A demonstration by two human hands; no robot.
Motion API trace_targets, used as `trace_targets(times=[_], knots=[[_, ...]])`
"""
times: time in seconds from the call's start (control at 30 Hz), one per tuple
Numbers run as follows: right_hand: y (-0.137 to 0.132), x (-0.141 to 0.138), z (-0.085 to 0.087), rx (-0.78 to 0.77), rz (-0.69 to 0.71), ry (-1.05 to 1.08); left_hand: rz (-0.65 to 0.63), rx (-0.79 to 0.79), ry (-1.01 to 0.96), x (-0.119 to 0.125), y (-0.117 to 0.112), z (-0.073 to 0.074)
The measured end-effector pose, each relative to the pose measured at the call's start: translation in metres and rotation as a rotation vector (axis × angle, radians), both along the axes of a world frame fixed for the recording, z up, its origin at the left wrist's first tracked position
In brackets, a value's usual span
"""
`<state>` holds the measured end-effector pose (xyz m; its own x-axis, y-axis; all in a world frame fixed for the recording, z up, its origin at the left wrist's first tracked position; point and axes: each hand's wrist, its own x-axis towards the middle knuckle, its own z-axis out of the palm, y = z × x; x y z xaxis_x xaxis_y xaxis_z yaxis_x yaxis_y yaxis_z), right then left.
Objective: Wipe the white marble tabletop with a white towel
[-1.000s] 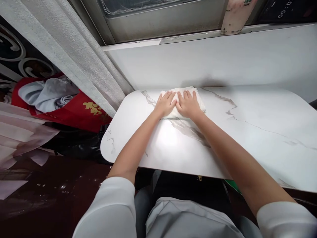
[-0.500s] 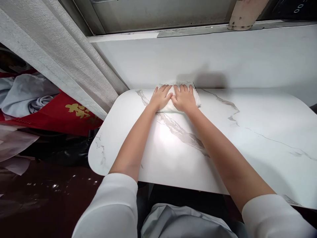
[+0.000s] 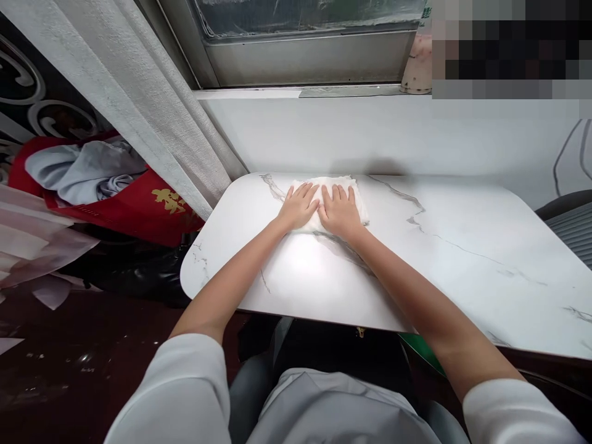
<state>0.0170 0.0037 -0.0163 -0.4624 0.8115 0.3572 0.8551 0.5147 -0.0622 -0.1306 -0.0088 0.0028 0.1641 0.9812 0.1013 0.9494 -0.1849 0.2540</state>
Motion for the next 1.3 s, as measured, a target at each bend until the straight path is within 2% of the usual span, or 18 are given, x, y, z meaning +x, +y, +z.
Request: trace_targets(times=[0.17,0.43,0.53,0.63,0.73,0.87,1.07,1.3], knots=[[-0.059,0.008,0.004,-0.008,-0.007,-0.034,-0.015,-0.005,0.012,0.006,-0.059,0.001],[-0.151,0.014,0.007,0.058,0.071,-0.046,-0.028,-0.036,0.032,0.008,-0.153,0.005],[-0.169,0.012,0.009,0.067,0.109,-0.063,-0.017,-0.051,0.024,0.006,-0.175,0.007],[-0.172,0.007,0.011,0.060,0.142,-0.093,0.012,-0.054,0.025,0.002,-0.184,0.008],[-0.161,-0.001,0.012,0.042,0.176,-0.114,0.058,-0.047,0.032,-0.004,-0.180,0.006],[-0.133,-0.018,0.011,0.020,0.186,-0.105,0.101,-0.032,0.031,-0.020,-0.157,0.003],[-0.072,-0.059,0.007,-0.001,0.185,-0.074,0.159,0.013,-0.001,-0.054,-0.095,0.002],[-0.009,-0.100,0.007,-0.028,0.138,-0.045,0.112,0.009,-0.032,-0.096,-0.022,0.000]])
